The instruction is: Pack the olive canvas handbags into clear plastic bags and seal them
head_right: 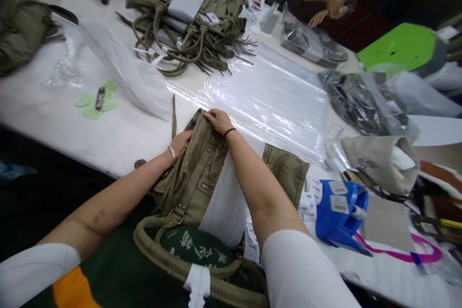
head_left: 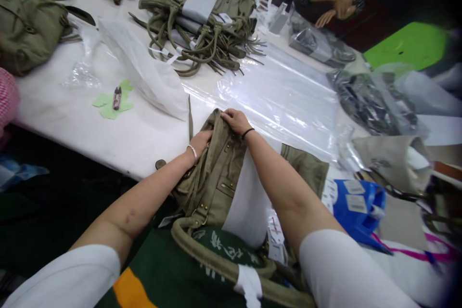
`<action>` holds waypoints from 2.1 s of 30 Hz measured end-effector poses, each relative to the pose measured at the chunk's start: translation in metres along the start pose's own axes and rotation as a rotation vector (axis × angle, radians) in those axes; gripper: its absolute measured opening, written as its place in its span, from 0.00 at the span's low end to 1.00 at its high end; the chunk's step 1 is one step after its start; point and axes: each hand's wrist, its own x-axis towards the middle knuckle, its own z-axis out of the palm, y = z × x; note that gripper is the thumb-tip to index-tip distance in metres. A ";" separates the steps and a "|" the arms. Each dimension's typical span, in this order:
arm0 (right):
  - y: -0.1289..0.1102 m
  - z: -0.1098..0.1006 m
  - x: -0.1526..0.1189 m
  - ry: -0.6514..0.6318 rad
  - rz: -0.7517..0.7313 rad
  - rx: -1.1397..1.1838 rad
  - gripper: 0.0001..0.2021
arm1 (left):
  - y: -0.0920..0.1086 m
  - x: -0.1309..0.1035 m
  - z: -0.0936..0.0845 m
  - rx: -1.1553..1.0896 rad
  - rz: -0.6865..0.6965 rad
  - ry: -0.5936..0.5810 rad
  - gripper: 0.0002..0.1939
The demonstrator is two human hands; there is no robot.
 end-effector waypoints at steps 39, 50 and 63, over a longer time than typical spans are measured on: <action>0.002 0.012 0.006 0.127 -0.027 -0.028 0.27 | 0.104 -0.155 -0.028 0.425 -0.220 0.063 0.07; -0.003 0.011 0.002 0.154 -0.014 -0.005 0.28 | 0.074 -0.144 -0.042 -0.100 -0.425 0.042 0.18; -0.013 0.008 0.000 0.126 0.063 -0.047 0.22 | 0.116 -0.092 -0.034 0.589 0.116 0.064 0.28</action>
